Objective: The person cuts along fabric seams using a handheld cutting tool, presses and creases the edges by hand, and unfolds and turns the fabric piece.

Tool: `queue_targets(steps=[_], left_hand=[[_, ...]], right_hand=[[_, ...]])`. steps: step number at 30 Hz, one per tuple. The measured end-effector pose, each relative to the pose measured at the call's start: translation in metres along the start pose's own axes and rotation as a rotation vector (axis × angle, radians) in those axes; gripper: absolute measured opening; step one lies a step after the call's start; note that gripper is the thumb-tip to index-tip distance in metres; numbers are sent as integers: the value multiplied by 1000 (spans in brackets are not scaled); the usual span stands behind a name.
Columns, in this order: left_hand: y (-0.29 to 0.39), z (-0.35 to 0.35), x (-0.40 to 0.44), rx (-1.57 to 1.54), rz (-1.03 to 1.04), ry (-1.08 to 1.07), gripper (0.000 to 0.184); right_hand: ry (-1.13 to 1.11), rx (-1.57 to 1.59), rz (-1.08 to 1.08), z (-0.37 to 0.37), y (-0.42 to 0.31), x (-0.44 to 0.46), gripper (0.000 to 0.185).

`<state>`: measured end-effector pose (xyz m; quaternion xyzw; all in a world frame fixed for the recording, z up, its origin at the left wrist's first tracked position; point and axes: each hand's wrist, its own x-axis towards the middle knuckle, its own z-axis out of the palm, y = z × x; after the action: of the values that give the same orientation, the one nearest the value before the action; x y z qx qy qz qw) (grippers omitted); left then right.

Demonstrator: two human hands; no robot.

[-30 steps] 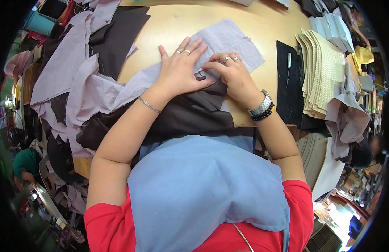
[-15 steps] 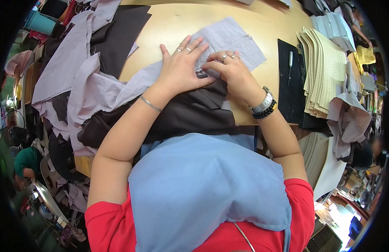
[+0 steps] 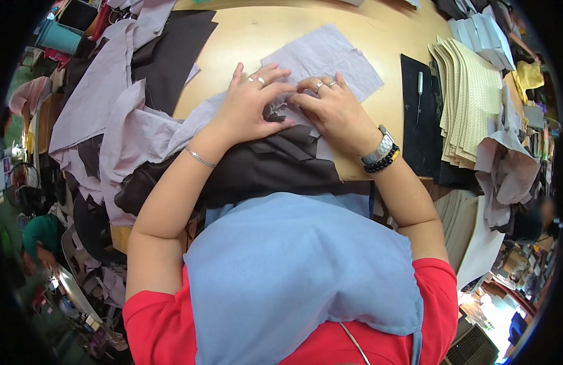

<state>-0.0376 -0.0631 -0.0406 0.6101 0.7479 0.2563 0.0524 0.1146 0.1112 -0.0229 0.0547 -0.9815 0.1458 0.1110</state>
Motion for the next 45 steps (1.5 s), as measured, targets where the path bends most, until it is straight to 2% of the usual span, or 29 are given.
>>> queue_targets(steps=[4,15,28,37,40,45], left_hand=[[-6,-7,-16,17,43,-34,40],[-1,-10,-15,171,155,-12,32],[2,-9,-21,186,65,29,31],[1,-11,-19,161,48,-6,33],[4,-11,-19,182,89,30,35],[5,-12,-19,224,109,-17,37]], right_hand=[[98,19,-83,11,7,-7,22],[125,49,-73,13,8,-8,19],[6,1,-10,6,-3,-3,32],[-76,-62,-83,4,-6,-4,33],[-2,-31,-73,8,-4,-9,34],[142,12,125,12,-5,-15,36]])
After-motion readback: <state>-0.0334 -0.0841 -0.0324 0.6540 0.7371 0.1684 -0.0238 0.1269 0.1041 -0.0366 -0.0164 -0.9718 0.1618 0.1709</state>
